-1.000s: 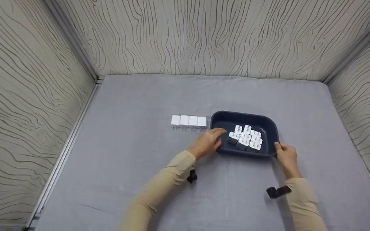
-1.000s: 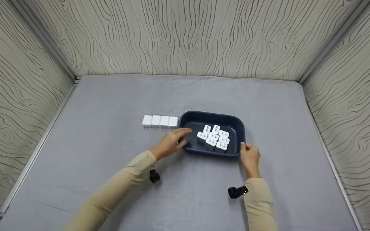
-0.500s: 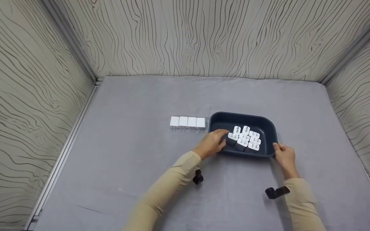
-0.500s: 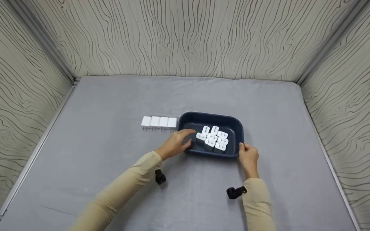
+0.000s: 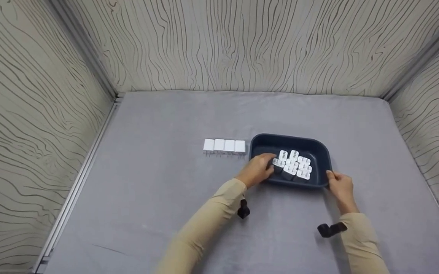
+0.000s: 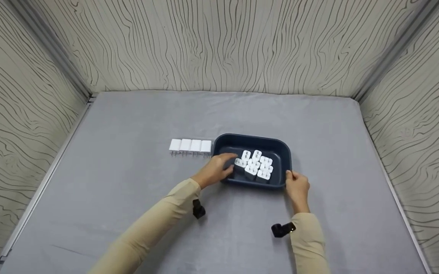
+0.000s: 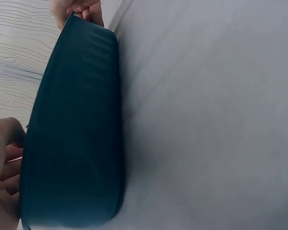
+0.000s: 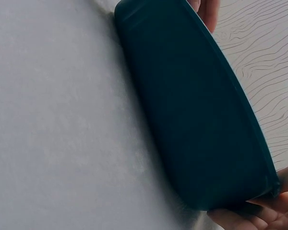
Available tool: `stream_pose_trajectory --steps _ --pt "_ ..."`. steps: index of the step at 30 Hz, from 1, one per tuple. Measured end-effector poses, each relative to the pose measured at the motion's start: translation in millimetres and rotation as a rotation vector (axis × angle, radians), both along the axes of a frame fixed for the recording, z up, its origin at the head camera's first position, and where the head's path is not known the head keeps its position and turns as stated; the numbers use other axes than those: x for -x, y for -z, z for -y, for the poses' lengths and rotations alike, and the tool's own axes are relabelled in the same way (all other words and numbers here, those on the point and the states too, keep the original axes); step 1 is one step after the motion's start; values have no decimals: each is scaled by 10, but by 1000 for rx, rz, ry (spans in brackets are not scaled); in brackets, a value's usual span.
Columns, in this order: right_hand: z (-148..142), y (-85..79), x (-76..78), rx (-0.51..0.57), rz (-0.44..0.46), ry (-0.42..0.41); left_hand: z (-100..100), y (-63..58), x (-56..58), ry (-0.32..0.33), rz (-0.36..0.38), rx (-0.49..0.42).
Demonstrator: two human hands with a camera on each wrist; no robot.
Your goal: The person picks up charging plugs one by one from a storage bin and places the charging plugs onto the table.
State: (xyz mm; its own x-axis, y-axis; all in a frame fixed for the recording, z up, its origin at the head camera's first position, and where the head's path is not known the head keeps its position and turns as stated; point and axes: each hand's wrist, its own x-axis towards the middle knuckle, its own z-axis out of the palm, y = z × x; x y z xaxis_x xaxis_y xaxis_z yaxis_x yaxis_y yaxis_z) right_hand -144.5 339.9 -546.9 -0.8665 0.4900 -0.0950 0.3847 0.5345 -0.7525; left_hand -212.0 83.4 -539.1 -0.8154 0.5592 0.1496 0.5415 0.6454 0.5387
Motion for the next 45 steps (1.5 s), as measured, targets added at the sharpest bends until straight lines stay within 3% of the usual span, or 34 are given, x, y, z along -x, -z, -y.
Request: stream_pose_trajectory --steps 12,24,31,38,45 --pt "31 22 16 15 -34 17 -119 -6 64 -29 95 24" --pt "22 19 20 -4 -32 25 -156 22 75 -22 41 93" --pt "18 16 13 17 -37 22 -161 21 70 -27 62 160" --pt "-2 -3 -5 63 43 -7 -185 4 63 -18 100 193" --pt "-7 -1 -9 84 41 10 -197 11 70 3 112 211"
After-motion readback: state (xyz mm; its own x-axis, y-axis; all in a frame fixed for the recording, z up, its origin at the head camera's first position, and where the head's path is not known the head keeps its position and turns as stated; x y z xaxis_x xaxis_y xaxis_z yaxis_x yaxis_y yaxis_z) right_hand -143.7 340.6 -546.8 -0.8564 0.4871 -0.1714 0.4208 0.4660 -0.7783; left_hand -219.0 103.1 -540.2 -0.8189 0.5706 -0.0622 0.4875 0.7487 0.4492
